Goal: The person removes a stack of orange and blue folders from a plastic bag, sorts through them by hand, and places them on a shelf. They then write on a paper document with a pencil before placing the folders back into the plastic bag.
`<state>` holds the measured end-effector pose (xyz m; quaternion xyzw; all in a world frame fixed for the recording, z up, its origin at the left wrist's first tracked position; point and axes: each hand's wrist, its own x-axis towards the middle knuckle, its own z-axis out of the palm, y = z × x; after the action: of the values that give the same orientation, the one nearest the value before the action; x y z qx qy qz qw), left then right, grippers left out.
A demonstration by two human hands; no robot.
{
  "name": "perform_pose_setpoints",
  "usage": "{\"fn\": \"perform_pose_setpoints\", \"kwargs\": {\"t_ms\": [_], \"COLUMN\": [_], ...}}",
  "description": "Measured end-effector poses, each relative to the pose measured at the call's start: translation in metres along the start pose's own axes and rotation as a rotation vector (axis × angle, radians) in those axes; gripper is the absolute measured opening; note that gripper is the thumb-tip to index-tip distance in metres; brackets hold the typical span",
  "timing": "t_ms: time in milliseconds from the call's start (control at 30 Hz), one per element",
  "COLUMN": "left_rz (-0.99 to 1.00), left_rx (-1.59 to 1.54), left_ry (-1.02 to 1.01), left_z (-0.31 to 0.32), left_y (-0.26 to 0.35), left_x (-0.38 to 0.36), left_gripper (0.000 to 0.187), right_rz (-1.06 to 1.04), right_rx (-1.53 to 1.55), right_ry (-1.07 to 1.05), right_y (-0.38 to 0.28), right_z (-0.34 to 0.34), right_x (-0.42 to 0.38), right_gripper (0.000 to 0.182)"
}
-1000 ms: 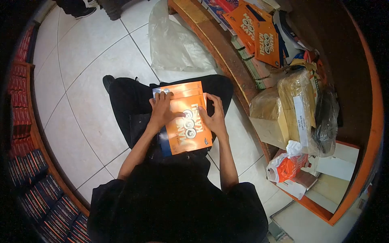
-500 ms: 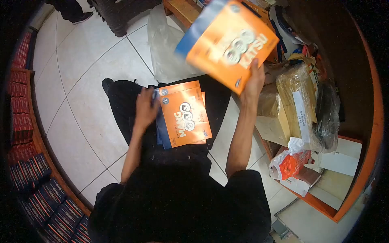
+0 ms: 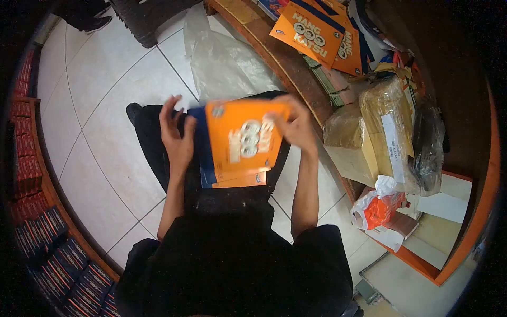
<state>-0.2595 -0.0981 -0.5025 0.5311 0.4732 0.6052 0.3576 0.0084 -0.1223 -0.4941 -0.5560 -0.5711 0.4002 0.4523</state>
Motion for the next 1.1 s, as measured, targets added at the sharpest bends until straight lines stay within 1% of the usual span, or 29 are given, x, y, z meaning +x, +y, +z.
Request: {"fn": "perform_pose_setpoints", "kwargs": {"t_ms": [33,67,100,133,200,233,267,300,333,367,400,433,467,533,600,633,733,767,867,900,933,1000,1067,1100], "left_rz": [-0.12,-0.229,-0.319,-0.363,-0.223,-0.154,-0.149,-0.144,-0.144,-0.065,-0.051,-0.032,-0.009,0.033,0.104,0.18,0.082,0.047,-0.061,-0.182,-0.276,-0.233,-0.01,0.107], "left_rx": [0.133,0.284,0.435,0.677,0.659,0.647,0.569,0.49,0.413,0.614,0.654,0.69,0.726,0.671,0.62,0.647,0.4,0.297,0.001,-0.152,-0.26,0.105,0.573,0.805], "left_ry": [-0.088,-0.197,-0.322,-0.55,-0.543,-0.541,-0.509,-0.476,-0.441,-0.461,-0.584,-0.706,-0.83,-0.748,-0.671,-0.626,-0.611,-0.585,-0.498,-0.356,-0.245,-0.221,-0.351,-0.409], "left_z": [-0.005,-0.011,-0.017,-0.024,-0.025,-0.023,-0.02,-0.016,-0.013,-0.009,-0.009,-0.009,-0.008,-0.005,-0.006,-0.005,-0.005,-0.004,-0.012,-0.016,-0.019,-0.024,-0.029,-0.027], "left_y": [-0.021,-0.042,-0.063,-0.093,-0.104,-0.103,-0.104,-0.104,-0.104,-0.106,-0.102,-0.092,-0.086,-0.076,-0.062,-0.054,-0.045,-0.041,-0.013,-0.01,-0.017,-0.057,-0.106,-0.102], "left_x": [0.001,0.003,0.004,-0.002,-0.018,-0.022,-0.023,-0.023,-0.025,-0.031,-0.033,-0.03,-0.029,-0.03,-0.033,-0.034,-0.033,-0.031,-0.014,-0.011,-0.005,-0.002,-0.026,-0.026], "left_gripper": [0.044,0.046,0.048,0.051,0.056,0.059,0.061,0.064,0.066,0.069,0.07,0.072,0.073,0.074,0.072,0.063,0.052,0.048,0.038,0.037,0.042,0.05,0.056,0.06], "right_rz": [-0.133,-0.041,-0.022,-0.109,-0.104,-0.007,0.092,0.166,0.168,0.172,0.186,0.147,0.104,-0.012,-0.005,-0.003,-0.003,-0.142,0.145,0.027,-0.088,-0.001,-0.086,-0.131], "right_rx": [-0.06,0.06,0.299,0.362,0.472,0.452,0.431,0.349,0.257,0.065,0.033,-0.158,-0.336,-0.593,-0.626,-0.643,-0.549,-0.642,-0.205,-0.2,-0.191,-0.106,0.254,0.435], "right_ry": [0.205,0.389,0.519,0.605,0.602,0.614,0.625,0.61,0.525,0.42,0.366,0.316,0.276,0.168,0.096,0.057,-0.023,-0.104,-0.347,-0.181,-0.013,0.38,0.553,0.634], "right_y": [0.0,-0.004,-0.026,-0.024,-0.008,-0.001,0.007,0.02,0.035,0.047,0.054,0.056,0.053,0.051,0.041,0.035,0.024,0.015,0.016,0.007,-0.004,-0.01,-0.015,-0.017], "right_z": [-0.008,-0.015,-0.013,-0.02,-0.03,-0.025,-0.017,-0.007,0.006,0.019,0.031,0.038,0.04,0.038,0.038,0.038,0.039,0.032,-0.005,-0.011,-0.016,-0.035,-0.04,-0.041], "right_x": [0.014,0.022,0.03,0.039,0.043,0.04,0.033,0.025,0.013,0.004,-0.005,-0.01,-0.018,-0.026,-0.032,-0.032,-0.027,-0.021,-0.016,-0.013,-0.012,-0.001,0.02,0.026], "right_gripper": [0.015,0.017,0.021,0.024,0.032,0.037,0.042,0.053,0.056,0.052,0.052,0.051,0.058,0.07,0.075,0.078,0.086,0.069,0.045,0.034,0.022,0.02,0.027,0.03]}}
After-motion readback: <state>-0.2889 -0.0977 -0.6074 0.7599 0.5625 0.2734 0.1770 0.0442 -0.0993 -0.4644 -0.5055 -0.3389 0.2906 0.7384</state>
